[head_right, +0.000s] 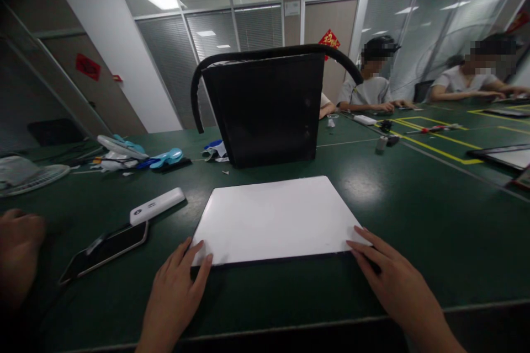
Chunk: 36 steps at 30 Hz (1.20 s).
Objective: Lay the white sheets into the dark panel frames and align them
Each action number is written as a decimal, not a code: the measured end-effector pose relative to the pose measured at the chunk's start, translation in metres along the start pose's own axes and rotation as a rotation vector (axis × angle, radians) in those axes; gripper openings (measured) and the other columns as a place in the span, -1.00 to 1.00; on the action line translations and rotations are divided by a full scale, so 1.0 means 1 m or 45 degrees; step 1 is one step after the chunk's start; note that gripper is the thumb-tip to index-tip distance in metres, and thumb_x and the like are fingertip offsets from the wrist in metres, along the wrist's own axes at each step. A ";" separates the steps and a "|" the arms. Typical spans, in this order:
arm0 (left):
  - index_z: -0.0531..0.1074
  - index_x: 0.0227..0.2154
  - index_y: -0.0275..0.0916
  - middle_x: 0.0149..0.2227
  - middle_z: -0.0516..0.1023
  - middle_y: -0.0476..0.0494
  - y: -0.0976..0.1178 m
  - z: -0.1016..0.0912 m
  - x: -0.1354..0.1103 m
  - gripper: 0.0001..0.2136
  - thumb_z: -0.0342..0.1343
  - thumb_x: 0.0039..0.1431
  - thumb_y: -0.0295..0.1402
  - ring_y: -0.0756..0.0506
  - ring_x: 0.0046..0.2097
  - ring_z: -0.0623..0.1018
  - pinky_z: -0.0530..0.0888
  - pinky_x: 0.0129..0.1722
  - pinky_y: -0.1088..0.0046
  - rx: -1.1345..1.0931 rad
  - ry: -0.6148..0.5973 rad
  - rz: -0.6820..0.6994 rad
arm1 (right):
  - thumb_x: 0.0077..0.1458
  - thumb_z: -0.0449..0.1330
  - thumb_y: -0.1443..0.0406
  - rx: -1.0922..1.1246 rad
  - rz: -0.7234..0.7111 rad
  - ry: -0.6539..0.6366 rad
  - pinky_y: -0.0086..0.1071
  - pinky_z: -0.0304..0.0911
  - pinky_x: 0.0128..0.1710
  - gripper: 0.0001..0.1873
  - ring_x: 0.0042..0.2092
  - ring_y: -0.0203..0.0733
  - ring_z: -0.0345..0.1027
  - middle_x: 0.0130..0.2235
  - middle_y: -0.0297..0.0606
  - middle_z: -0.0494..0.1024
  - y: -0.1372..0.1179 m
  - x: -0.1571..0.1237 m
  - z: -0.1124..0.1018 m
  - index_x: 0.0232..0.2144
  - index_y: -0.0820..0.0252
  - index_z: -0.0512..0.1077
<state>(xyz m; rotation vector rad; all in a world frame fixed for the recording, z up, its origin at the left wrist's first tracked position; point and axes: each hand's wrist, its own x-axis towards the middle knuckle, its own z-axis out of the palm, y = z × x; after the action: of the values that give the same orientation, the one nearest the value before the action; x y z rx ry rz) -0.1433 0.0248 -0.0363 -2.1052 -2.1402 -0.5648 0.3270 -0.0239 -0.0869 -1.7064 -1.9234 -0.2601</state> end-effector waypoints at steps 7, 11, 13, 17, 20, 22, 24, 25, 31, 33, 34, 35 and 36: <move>0.57 0.18 -0.28 0.34 0.43 -0.39 0.000 0.000 0.000 -0.41 -0.17 0.42 -0.01 -0.43 0.34 0.41 0.37 0.32 -0.15 -0.007 0.013 0.005 | 0.50 -0.06 -0.12 0.019 -0.049 0.022 0.15 0.48 0.18 -0.49 0.19 0.03 0.46 0.35 -0.40 0.36 -0.003 0.007 -0.004 0.13 -0.15 0.57; 0.56 0.18 -0.29 0.34 0.42 -0.40 -0.001 0.000 0.000 -0.41 -0.16 0.41 -0.02 -0.43 0.33 0.42 0.39 0.31 -0.15 -0.010 0.018 0.002 | 0.50 -0.08 -0.13 0.010 -0.052 0.020 0.16 0.47 0.19 -0.46 0.20 0.05 0.46 0.34 -0.38 0.36 -0.005 0.008 -0.006 0.13 -0.14 0.57; 0.57 0.18 -0.30 0.33 0.42 -0.42 -0.001 0.000 0.000 -0.41 -0.15 0.40 -0.02 -0.43 0.32 0.43 0.39 0.31 -0.14 -0.012 0.024 0.004 | 0.49 -0.08 -0.13 0.008 -0.049 0.017 0.17 0.47 0.19 -0.45 0.19 0.06 0.47 0.34 -0.37 0.37 -0.005 0.007 -0.006 0.13 -0.13 0.58; 0.57 0.17 -0.30 0.34 0.42 -0.44 -0.002 0.002 0.000 -0.40 -0.15 0.40 -0.01 -0.45 0.33 0.43 0.39 0.31 -0.16 -0.013 0.028 -0.008 | 0.49 -0.08 -0.13 0.009 -0.043 0.036 0.20 0.46 0.21 -0.44 0.23 0.09 0.43 0.33 -0.33 0.39 -0.005 0.006 -0.004 0.13 -0.11 0.58; 0.57 0.18 -0.29 0.34 0.42 -0.44 -0.001 0.003 0.000 -0.40 -0.15 0.40 -0.02 -0.44 0.33 0.43 0.38 0.32 -0.16 -0.008 0.025 -0.010 | 0.49 -0.07 -0.12 0.004 -0.058 0.043 0.19 0.46 0.21 -0.45 0.24 0.10 0.41 0.31 -0.31 0.41 -0.004 0.007 -0.004 0.14 -0.11 0.57; 0.56 0.19 -0.31 0.34 0.41 -0.44 -0.001 0.003 0.000 -0.40 -0.15 0.40 -0.02 -0.44 0.33 0.43 0.38 0.32 -0.15 0.004 0.027 -0.008 | 0.50 -0.07 -0.12 0.000 -0.073 0.044 0.18 0.47 0.21 -0.45 0.23 0.09 0.43 0.30 -0.29 0.43 -0.003 0.007 -0.004 0.14 -0.10 0.58; 0.54 0.21 -0.33 0.33 0.42 -0.45 -0.001 0.004 0.000 -0.39 -0.15 0.40 -0.02 -0.44 0.32 0.44 0.39 0.32 -0.14 0.018 0.033 -0.005 | 0.50 -0.08 -0.12 -0.009 -0.077 0.044 0.17 0.48 0.19 -0.45 0.22 0.09 0.43 0.29 -0.30 0.44 -0.003 0.008 -0.004 0.13 -0.10 0.58; 0.53 0.22 -0.34 0.33 0.42 -0.46 -0.001 0.004 0.000 -0.39 -0.15 0.40 -0.02 -0.44 0.32 0.44 0.39 0.32 -0.13 0.025 0.037 -0.004 | 0.50 -0.08 -0.12 -0.016 -0.077 0.051 0.18 0.48 0.19 -0.45 0.22 0.09 0.43 0.29 -0.30 0.44 -0.003 0.007 -0.004 0.13 -0.10 0.58; 0.51 0.24 -0.34 0.33 0.42 -0.44 -0.003 0.005 -0.001 -0.39 -0.16 0.41 -0.04 -0.43 0.32 0.43 0.39 0.31 -0.11 0.048 0.040 0.027 | 0.51 -0.07 -0.09 -0.039 -0.100 0.066 0.18 0.49 0.17 -0.47 0.22 0.05 0.43 0.29 -0.30 0.43 0.000 0.006 -0.001 0.15 -0.08 0.55; 0.52 0.23 -0.33 0.34 0.41 -0.43 -0.003 0.005 -0.001 -0.40 -0.16 0.41 -0.04 -0.43 0.34 0.42 0.38 0.32 -0.11 0.062 0.025 0.029 | 0.50 -0.06 -0.09 -0.039 -0.089 0.054 0.19 0.48 0.18 -0.49 0.24 0.04 0.42 0.30 -0.32 0.42 0.000 0.005 0.000 0.16 -0.09 0.54; 0.52 0.23 -0.33 0.34 0.41 -0.42 -0.003 0.005 -0.001 -0.40 -0.16 0.41 -0.05 -0.43 0.34 0.41 0.38 0.32 -0.11 0.069 0.017 0.029 | 0.50 -0.07 -0.09 -0.037 -0.083 0.044 0.20 0.48 0.18 -0.48 0.24 0.04 0.42 0.30 -0.32 0.42 0.001 0.005 0.001 0.16 -0.09 0.54; 0.52 0.23 -0.33 0.35 0.40 -0.42 -0.003 0.004 -0.001 -0.40 -0.16 0.41 -0.05 -0.42 0.34 0.41 0.37 0.33 -0.10 0.076 0.010 0.029 | 0.50 -0.07 -0.09 -0.033 -0.076 0.038 0.20 0.47 0.19 -0.48 0.25 0.03 0.41 0.30 -0.33 0.42 0.001 0.004 0.001 0.16 -0.10 0.54; 0.52 0.23 -0.32 0.35 0.40 -0.41 -0.002 0.004 0.000 -0.40 -0.17 0.41 -0.05 -0.42 0.34 0.41 0.37 0.33 -0.10 0.082 0.006 0.029 | 0.50 -0.08 -0.10 -0.029 -0.068 0.033 0.21 0.47 0.20 -0.48 0.25 0.04 0.41 0.31 -0.34 0.42 0.001 0.004 0.001 0.16 -0.10 0.54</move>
<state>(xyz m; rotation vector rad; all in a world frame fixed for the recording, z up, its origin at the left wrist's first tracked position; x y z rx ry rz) -0.1448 0.0257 -0.0407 -2.0904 -2.0997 -0.4912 0.3270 -0.0198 -0.0857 -1.6598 -1.9560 -0.3245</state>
